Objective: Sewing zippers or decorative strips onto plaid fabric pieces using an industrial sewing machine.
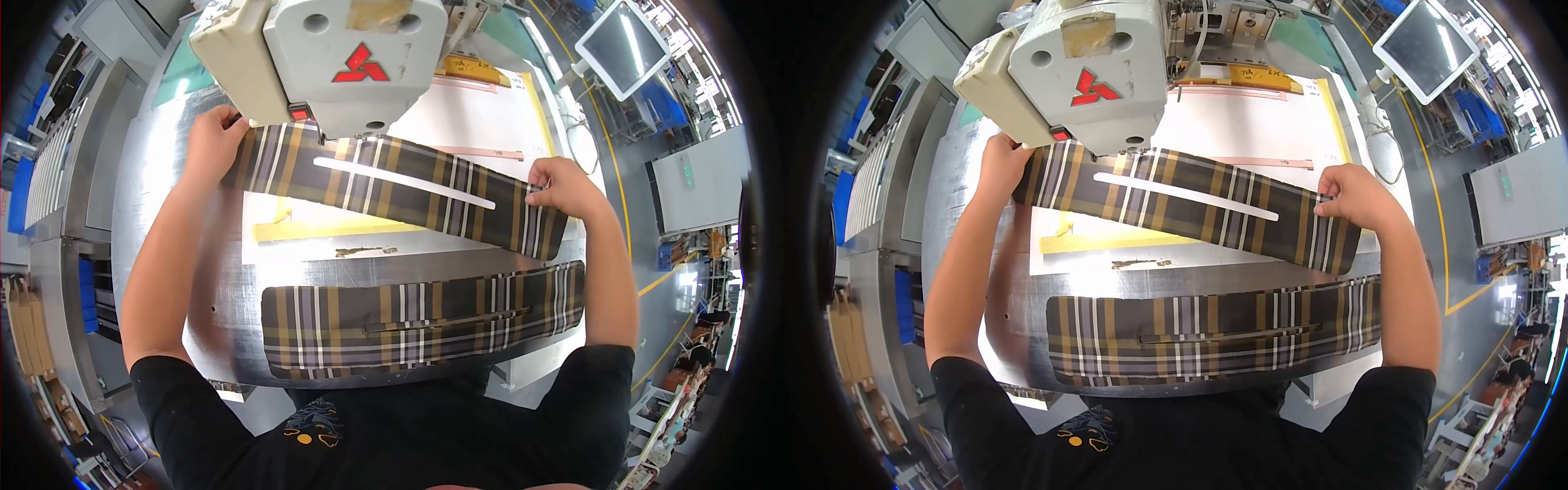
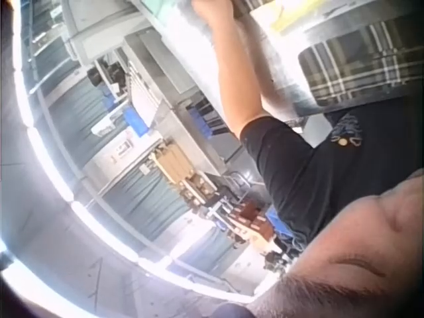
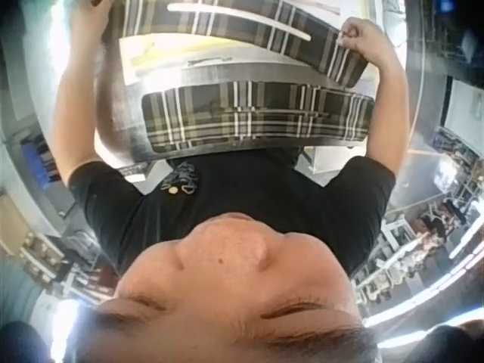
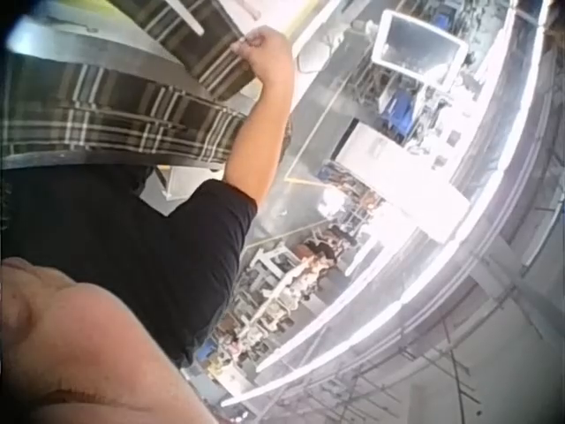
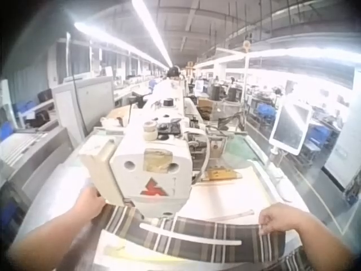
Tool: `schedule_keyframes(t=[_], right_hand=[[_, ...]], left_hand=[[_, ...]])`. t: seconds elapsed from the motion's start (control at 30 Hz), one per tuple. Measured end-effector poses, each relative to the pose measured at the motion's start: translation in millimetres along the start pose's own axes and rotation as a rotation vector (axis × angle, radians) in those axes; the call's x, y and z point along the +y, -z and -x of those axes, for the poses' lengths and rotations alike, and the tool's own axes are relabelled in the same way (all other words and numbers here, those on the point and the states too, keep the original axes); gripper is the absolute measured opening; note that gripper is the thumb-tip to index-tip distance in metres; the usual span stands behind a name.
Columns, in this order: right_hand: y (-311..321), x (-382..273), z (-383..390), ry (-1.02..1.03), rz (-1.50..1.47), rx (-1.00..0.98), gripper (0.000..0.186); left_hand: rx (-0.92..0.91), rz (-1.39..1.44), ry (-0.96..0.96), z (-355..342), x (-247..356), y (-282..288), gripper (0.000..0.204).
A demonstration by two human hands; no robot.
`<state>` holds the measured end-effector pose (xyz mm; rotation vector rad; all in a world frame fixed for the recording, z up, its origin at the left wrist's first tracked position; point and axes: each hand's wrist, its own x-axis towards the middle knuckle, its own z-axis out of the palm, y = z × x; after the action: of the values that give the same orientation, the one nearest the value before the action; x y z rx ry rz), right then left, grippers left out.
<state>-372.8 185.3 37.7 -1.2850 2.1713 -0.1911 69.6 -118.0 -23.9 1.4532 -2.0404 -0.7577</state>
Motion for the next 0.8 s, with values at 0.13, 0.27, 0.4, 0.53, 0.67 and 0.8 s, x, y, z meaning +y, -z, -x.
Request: schedule_keyframes(t=[0.13,0.27,0.4,0.53,0.67,0.8], right_hand=[[7,23,-19,-0.003,-0.064,0.005,0.017],[24,45,-43,-0.013,-0.197,0.178,0.020],[19,74,-51,-0.028,-0.525,0.316,0.025],[20,85,-43,-0.142,-0.646,0.229,0.029],[20,84,-47,-0.098,-0.548,0.262,0.029],[21,85,-60,-0.070,-0.528,0.330,0.025]], left_hand=[[0.057,-0.058,-0.053,-6,-1,-3,0.025],[-0.001,-0.195,-0.024,3,13,-6,0.027],[0.116,-0.406,-0.599,43,37,-22,0.039],[-0.367,-0.401,-0.830,85,58,-36,0.066],[-0.348,-0.449,-0.855,97,64,-48,0.076],[-0.374,-0.488,-0.824,99,66,-48,0.074]])
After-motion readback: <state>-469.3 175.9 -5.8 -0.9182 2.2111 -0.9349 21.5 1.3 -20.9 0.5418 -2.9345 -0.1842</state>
